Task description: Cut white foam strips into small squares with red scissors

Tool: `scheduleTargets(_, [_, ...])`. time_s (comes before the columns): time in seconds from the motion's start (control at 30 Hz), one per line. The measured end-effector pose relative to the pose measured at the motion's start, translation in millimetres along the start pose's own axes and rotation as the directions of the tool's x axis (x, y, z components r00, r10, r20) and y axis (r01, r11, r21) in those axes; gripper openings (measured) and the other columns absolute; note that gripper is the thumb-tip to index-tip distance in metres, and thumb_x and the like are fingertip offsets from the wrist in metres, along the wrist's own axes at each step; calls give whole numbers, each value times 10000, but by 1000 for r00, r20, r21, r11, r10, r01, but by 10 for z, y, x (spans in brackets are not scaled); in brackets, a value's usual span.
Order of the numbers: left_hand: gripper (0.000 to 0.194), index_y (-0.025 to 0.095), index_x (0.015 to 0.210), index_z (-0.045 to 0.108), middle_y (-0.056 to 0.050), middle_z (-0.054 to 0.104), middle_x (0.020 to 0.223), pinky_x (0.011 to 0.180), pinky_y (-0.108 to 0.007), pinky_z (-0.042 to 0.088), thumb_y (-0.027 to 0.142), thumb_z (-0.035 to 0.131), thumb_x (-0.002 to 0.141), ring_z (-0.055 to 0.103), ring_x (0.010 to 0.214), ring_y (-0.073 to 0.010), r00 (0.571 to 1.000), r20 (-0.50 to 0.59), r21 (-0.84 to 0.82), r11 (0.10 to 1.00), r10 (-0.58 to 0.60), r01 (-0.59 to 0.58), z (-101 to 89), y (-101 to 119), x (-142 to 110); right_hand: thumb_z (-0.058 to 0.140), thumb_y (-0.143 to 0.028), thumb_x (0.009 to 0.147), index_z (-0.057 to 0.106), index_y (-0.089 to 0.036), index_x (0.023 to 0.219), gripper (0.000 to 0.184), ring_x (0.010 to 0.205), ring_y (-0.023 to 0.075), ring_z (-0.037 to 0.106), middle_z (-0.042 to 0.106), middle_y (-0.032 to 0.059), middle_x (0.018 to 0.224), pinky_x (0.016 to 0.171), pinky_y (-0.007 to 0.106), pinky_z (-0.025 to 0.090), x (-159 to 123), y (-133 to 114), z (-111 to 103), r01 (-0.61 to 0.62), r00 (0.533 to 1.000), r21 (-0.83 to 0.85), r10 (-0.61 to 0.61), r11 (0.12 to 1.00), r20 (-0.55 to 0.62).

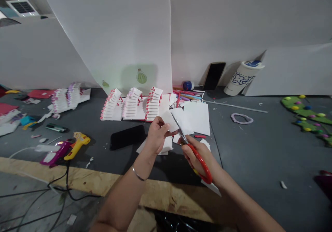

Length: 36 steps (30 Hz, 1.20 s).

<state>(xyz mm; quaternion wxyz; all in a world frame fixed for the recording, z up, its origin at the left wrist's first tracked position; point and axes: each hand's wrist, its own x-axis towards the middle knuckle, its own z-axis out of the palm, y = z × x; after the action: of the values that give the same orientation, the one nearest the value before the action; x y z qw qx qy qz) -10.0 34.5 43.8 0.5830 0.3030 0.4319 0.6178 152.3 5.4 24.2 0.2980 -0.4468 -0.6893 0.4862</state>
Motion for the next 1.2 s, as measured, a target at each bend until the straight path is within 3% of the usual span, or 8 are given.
scheduleTargets(0.27, [323, 186, 730, 444, 50, 572, 676, 638, -322, 586, 237, 735, 601, 586, 620, -105, 995, 75, 45, 997, -64, 60, 81, 3, -79, 404, -515, 922, 523, -209, 1016, 341, 451, 114, 443, 500, -44, 565, 458, 231, 345, 20, 97, -70, 73, 997, -113, -76, 991, -20])
scheduleTargets(0.4, [325, 186, 724, 444, 50, 572, 669, 631, -323, 589, 233, 737, 592, 586, 600, -102, 994, 81, 38, 997, -70, 67, 101, -7, -89, 402, -500, 925, 524, -212, 963, 315, 452, 110, 423, 476, -51, 532, 460, 230, 330, 33, 109, -83, 102, 992, -149, -111, 984, -56])
scheduleTargets(0.67, [338, 187, 721, 445, 44, 565, 680, 637, -331, 592, 238, 752, 589, 588, 601, -105, 994, 85, 23, 997, -74, 72, 90, -28, -79, 418, -527, 909, 541, -203, 933, 348, 401, 92, 399, 456, -54, 514, 395, 216, 325, 26, 40, -38, 13, 997, -35, -15, 999, -69])
scheduleTargets(0.93, [301, 184, 761, 492, 35, 582, 723, 637, -295, 592, 258, 740, 609, 580, 629, -96, 985, 135, 59, 994, -104, 97, 48, -18, -65, 459, -578, 885, 522, -221, 947, 367, 390, 84, 379, 439, -69, 547, 376, 212, 323, 43, 140, -78, -29, 993, 102, 40, 994, -110])
scheduleTargets(1.07, [226, 177, 763, 556, 17, 584, 717, 570, -243, 564, 293, 716, 653, 556, 607, -95, 978, 180, 168, 983, -107, 77, 12, 4, -49, 487, -550, 885, 496, -235, 1064, 363, 510, 116, 490, 507, -52, 634, 497, 237, 416, 89, 147, -150, 35, 986, 171, -6, 985, -168])
scheduleTargets(1.2, [138, 174, 757, 619, 26, 571, 647, 423, -174, 423, 259, 692, 677, 486, 465, -66, 961, 258, 347, 938, -104, 8, -24, 8, -31, 628, -499, 801, 467, -245, 1059, 396, 685, 144, 559, 559, -17, 793, 605, 262, 466, 136, 111, -152, 122, 950, 285, -29, 951, -311])
